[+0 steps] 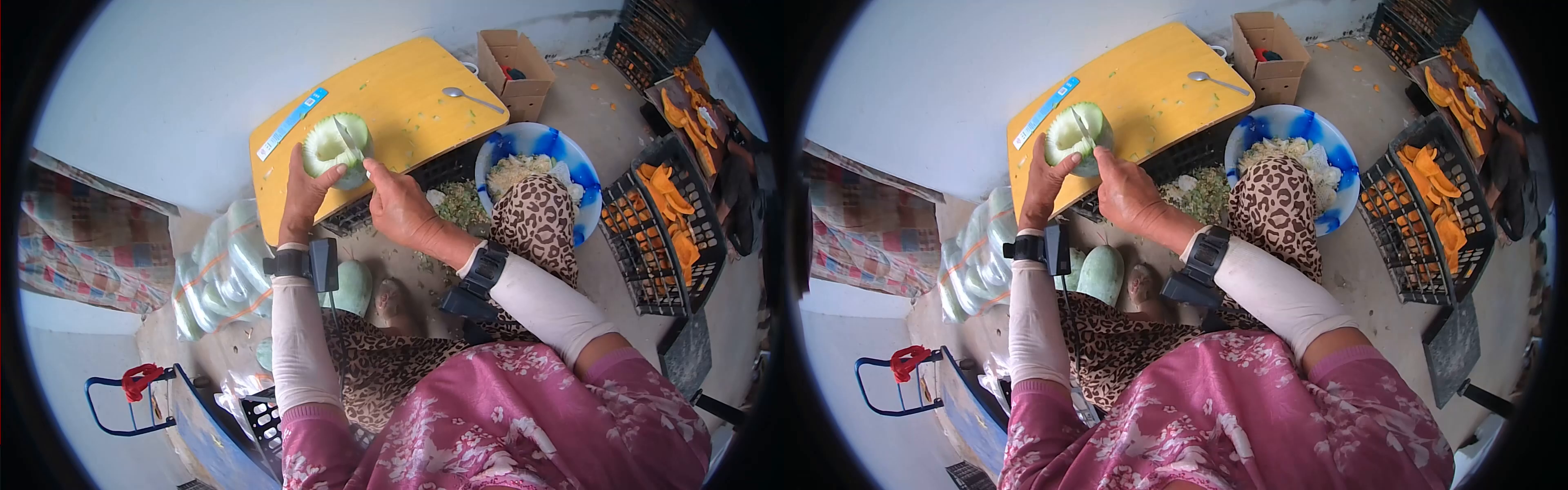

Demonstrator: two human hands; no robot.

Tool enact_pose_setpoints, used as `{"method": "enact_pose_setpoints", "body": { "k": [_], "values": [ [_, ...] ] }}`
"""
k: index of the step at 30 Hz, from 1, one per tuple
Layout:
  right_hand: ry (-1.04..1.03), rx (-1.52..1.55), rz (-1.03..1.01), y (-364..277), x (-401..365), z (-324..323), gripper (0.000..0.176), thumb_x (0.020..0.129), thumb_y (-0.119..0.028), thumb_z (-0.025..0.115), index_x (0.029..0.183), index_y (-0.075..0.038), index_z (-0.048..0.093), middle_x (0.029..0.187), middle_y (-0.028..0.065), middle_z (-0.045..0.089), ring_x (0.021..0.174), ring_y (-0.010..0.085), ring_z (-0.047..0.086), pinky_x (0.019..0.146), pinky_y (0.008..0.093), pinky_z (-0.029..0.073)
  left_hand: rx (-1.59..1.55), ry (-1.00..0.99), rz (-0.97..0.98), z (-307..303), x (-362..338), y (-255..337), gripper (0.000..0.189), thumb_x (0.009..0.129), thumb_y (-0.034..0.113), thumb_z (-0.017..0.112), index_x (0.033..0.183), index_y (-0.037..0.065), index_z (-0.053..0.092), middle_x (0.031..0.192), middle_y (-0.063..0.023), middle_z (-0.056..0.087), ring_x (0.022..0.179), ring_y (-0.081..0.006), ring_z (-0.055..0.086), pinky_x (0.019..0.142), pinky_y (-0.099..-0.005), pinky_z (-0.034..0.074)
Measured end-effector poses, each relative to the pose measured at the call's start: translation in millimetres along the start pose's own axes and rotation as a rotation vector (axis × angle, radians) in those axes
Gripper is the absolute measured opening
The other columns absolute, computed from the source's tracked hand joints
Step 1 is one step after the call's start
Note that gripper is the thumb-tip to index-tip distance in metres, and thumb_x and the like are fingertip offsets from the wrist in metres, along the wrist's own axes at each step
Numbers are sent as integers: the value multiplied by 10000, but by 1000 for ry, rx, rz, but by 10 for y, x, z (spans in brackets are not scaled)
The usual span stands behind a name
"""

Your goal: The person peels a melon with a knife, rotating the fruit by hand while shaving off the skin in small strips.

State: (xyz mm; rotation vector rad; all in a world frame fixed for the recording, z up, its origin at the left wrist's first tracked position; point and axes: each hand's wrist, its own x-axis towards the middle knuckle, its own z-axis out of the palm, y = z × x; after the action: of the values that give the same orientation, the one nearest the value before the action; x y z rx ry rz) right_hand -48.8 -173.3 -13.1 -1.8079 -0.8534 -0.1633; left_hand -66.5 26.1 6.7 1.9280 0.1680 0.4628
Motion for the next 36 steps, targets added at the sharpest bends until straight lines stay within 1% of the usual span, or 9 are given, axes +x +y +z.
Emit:
{"method": "enact_pose_setpoints", "body": {
  "k": [5, 16, 22, 26, 29, 31, 32, 35, 36],
  "values": [
    [-13, 59, 23, -1, -132, -80, 469, 834, 72, 522, 1298, 95, 463, 1024, 314, 643, 949, 464, 643, 803, 471, 534, 45, -68, 75, 23, 48, 1, 722, 714, 344, 884, 1200, -31, 502, 1124, -141, 620, 1032, -231, 601, 906, -346, 494],
    [10, 31, -53, 50, -207, -15, 458, 851, 69, 510, 1307, 79, 467, 1108, 325, 626, 1029, 456, 630, 841, 463, 534, 40, -34, 46, -19, -1, 25, 709, 713, 334, 878, 1218, -9, 517, 1166, -152, 601, 1076, -245, 591, 931, -366, 487],
    [2, 81, 28, 96, -32, 29, 437, 862, 52, 527, 1296, 66, 480, 1014, 295, 666, 974, 449, 653, 817, 452, 543, 58, -37, 51, -16, 58, -77, 713, 711, 341, 882, 1224, -5, 528, 1165, -158, 602, 1073, -252, 595, 927, -371, 492],
    [63, 121, -4, 121, -101, 42, 429, 861, 46, 538, 1288, 41, 493, 952, 278, 671, 908, 449, 659, 767, 447, 544, 47, -38, 51, -22, 71, -86, 722, 704, 344, 887, 1224, -8, 531, 1167, -158, 602, 1061, -254, 605, 920, -372, 497],
    [61, 185, 20, 53, -226, -82, 436, 835, 63, 530, 1269, 54, 491, 937, 295, 649, 875, 460, 649, 732, 475, 531, 14, -62, -20, -56, 63, -55, 787, 723, 367, 874, 1290, -24, 494, 1269, -189, 529, 1171, -280, 548, 978, -386, 472],
    [57, 231, 108, -40, -289, -230, 432, 837, 62, 533, 1267, 53, 492, 933, 289, 649, 866, 451, 654, 724, 463, 532, 211, -5, -10, -74, 69, -131, 850, 740, 397, 857, 1350, -33, 449, 1338, -211, 455, 1258, -307, 471, 1026, -395, 441],
    [80, 189, 94, 10, -297, -250, 436, 835, 63, 531, 1269, 52, 493, 933, 286, 648, 865, 447, 654, 726, 463, 532, 311, 24, -5, -82, 69, -165, 881, 749, 412, 848, 1379, -37, 426, 1373, -222, 418, 1301, -320, 432, 1050, -400, 426],
    [128, 66, 41, 105, -285, -306, 449, 826, 65, 529, 1273, 50, 495, 934, 276, 645, 861, 441, 651, 734, 467, 529, 266, 32, -43, -29, 57, -104, 974, 747, 454, 836, 1443, -32, 358, 1420, -241, 323, 1357, -357, 340, 1100, -421, 380],
    [124, 29, 16, 54, -271, -361, 454, 822, 64, 531, 1275, 49, 496, 935, 274, 645, 862, 441, 648, 737, 471, 528, 259, 21, -30, -27, 65, -109, 982, 737, 458, 841, 1441, -28, 359, 1410, -242, 329, 1344, -360, 354, 1098, -426, 383]
  ]
}}
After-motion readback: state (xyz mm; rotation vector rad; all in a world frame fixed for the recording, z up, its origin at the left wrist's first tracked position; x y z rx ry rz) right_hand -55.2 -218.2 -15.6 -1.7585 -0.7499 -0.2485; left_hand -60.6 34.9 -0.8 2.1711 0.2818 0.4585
